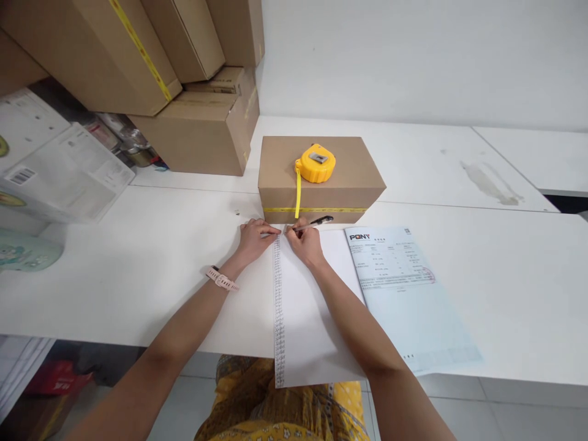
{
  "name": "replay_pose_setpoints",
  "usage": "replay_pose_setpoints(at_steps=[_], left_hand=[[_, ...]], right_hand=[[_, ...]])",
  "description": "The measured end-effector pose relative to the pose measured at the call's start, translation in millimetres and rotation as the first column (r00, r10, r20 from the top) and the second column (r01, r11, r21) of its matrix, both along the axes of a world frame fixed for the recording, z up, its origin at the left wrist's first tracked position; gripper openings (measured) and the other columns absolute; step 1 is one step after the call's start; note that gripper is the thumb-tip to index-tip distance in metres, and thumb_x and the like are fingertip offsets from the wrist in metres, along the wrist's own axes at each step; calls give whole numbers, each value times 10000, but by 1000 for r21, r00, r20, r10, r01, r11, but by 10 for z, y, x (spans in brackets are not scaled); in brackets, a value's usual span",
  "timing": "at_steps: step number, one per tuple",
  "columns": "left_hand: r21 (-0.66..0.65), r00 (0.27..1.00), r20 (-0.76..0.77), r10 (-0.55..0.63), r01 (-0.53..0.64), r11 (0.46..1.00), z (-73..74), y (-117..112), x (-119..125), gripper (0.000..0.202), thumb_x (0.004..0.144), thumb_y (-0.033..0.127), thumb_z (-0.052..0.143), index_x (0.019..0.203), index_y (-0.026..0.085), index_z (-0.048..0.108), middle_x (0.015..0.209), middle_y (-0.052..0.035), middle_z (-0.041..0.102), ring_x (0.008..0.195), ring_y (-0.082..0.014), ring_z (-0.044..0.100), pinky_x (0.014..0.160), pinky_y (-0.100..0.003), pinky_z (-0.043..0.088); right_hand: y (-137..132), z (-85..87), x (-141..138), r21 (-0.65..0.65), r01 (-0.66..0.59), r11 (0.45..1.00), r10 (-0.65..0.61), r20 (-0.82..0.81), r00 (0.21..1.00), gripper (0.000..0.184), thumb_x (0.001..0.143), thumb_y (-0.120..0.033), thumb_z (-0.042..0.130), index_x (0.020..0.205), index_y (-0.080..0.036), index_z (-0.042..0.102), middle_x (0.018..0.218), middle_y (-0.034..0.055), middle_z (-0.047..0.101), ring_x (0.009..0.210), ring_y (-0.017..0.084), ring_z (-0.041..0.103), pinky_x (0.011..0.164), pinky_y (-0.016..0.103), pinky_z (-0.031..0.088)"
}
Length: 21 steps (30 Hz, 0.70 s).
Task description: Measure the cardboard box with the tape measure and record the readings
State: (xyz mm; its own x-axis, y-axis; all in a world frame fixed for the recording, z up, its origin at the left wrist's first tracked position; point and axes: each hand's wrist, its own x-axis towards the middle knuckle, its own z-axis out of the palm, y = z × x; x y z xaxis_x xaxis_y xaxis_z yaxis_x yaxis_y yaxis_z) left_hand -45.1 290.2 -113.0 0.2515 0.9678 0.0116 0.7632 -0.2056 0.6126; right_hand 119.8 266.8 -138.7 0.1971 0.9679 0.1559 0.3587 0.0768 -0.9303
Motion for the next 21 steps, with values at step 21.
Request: replay_pose_setpoints(at_steps=[21], left_hand=[[19,999,9,-37,37,999,-64,6,-25,101,800,229,747,894,263,734,1014,-3,721,1060,-261,579,976,-431,325]], right_hand=[[-49,133,7,-27,103,994,-106,-149,983,196,740,-359,611,672,-227,484,584,-55,490,593,127,445,585,284,348]])
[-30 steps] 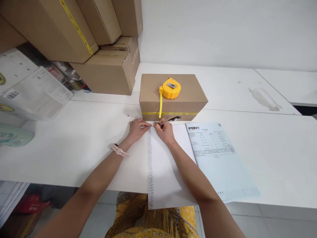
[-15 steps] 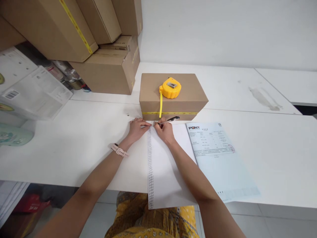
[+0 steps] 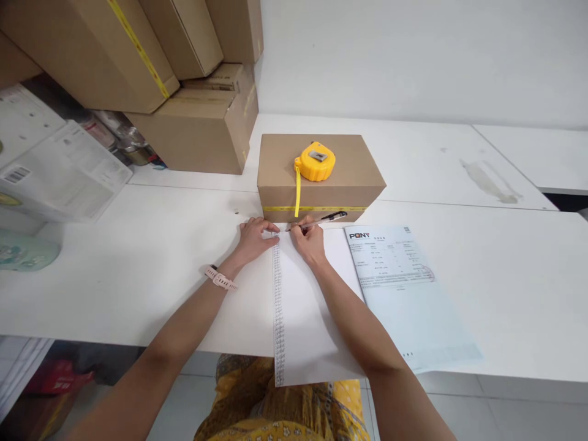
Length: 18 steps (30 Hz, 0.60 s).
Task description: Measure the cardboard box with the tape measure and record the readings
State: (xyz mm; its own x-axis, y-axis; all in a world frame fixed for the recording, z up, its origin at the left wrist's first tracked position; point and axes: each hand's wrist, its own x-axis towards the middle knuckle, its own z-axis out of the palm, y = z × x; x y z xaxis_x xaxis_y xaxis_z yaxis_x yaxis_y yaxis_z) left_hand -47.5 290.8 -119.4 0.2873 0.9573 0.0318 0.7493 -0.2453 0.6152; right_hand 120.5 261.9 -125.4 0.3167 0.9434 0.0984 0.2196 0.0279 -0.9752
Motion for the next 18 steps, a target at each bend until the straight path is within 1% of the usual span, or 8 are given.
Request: replay_pose_setpoints(at_steps=[5,8,10,12,14,18], left_hand=[[10,1000,14,6,-6,1000,6,-10,-2,117,790,220,764,892,261,723,1002,4,725,1023,-254,579,964,-426,322],[16,1000,11,13,-13,1000,12,-15,3,188,784,214,774,958,272,731,986,6,717,1009,-247,579,948,-412,333],[21,1000,2,15,-15,1000,13,-13,8,187,804,208,760,976,283,756,971,-1,703,1022,-247,581,947,-415,335],[24,1000,-10,12,-12,1000,11,-6,13,141,848,208,725,939,292,790,965,-16,692,1047,-252,583,960,-428,332],[30,1000,-13,11,-10,999,5,1,16,145,882,210,698,905,298,811,972,-29,689,1066,-255,586,973,-438,332],[41,1000,-5,10,-10,999,-8,7,17,154,892,212,701,915,302,823,987,-36,695,1075,-254,596,984,-445,340]], right_hand=[[22,-53,5,-5,-6,1000,6,10,1000,208,749,-370,617,675,-228,485,580,-56,494,587,125,444,586,281,359],[38,-96,8,-19,-33,999,34,42,999,213,753,-383,630,691,-229,495,564,-65,478,565,122,428,571,279,349],[45,-113,9,-18,-47,999,48,66,997,221,758,-391,631,688,-230,495,554,-67,466,555,121,421,561,277,342],[49,-120,9,-12,-51,999,51,87,995,224,765,-389,625,678,-231,493,551,-66,462,554,121,421,560,276,338],[49,-121,7,-8,-56,998,57,107,993,222,775,-380,618,668,-229,494,556,-61,466,561,122,431,569,275,343],[47,-127,4,-3,-71,997,71,122,990,226,787,-383,614,666,-228,501,568,-55,470,575,127,443,579,275,350]])
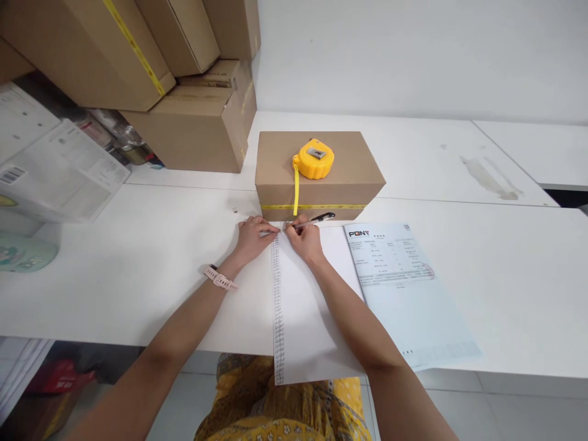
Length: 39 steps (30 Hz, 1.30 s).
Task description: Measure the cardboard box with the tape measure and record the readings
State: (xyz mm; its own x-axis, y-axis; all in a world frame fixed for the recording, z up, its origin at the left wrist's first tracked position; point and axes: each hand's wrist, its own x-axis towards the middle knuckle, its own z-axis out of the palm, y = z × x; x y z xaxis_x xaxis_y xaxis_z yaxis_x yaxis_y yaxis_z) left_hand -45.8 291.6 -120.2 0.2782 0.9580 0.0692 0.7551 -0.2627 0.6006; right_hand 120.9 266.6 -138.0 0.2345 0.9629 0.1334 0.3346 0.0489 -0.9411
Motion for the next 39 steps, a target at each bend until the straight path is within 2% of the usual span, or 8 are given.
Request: replay_pose_setpoints(at_steps=[13,39], left_hand=[[-3,1000,14,7,-7,1000,-42,13,-3,146,880,211,716,912,302,826,975,-25,695,1060,-244,598,985,-446,338],[-14,1000,12,14,-14,1000,-22,9,2,153,879,222,703,906,307,827,983,-26,687,1067,-254,588,998,-450,339]], right_hand=[[1,-12,-4,5,-13,1000,13,-9,1000,241,787,-400,618,670,-237,483,568,-50,472,573,133,434,575,283,349],[-4,20,-13,-10,-19,1000,19,-20,1000,211,750,-368,599,642,-237,473,546,-50,450,573,132,424,567,283,334]])
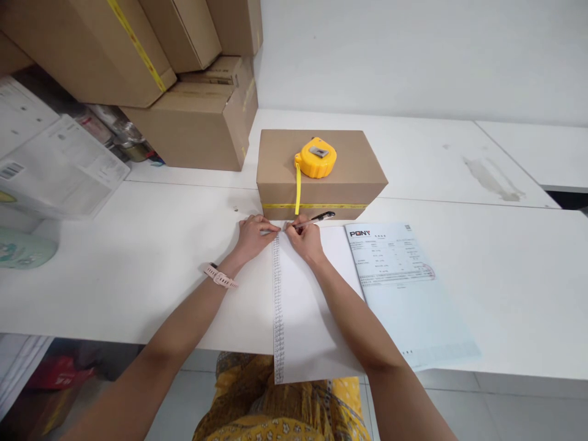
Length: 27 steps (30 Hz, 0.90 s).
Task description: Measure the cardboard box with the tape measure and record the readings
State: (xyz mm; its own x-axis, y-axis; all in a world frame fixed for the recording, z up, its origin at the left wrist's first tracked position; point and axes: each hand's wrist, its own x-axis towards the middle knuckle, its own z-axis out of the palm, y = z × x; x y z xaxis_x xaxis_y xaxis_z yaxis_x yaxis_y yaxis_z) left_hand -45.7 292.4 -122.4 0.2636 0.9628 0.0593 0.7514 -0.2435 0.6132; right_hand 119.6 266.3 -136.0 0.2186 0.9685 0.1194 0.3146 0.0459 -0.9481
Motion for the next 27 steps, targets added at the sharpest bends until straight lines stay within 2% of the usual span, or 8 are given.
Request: replay_pose_setpoints(at_steps=[8,27], left_hand=[[0,1000,-3,-6,6,1000,11,0,-2,151,883,223,706,915,308,827,995,-28,698,1074,-257,593,996,-455,344],[0,1000,-2,-8,8,1000,-5,6,-3,154,880,219,706,908,310,827,991,-32,698,1071,-259,594,1005,-462,348]], right_hand=[[4,-16,19,10,27,1000,-27,34,999,175,753,-357,587,674,-235,489,572,-49,486,581,135,444,574,283,342],[4,-33,26,19,19,1000,-20,34,999,166,762,-332,581,681,-238,471,574,-53,466,572,130,431,570,282,345]])
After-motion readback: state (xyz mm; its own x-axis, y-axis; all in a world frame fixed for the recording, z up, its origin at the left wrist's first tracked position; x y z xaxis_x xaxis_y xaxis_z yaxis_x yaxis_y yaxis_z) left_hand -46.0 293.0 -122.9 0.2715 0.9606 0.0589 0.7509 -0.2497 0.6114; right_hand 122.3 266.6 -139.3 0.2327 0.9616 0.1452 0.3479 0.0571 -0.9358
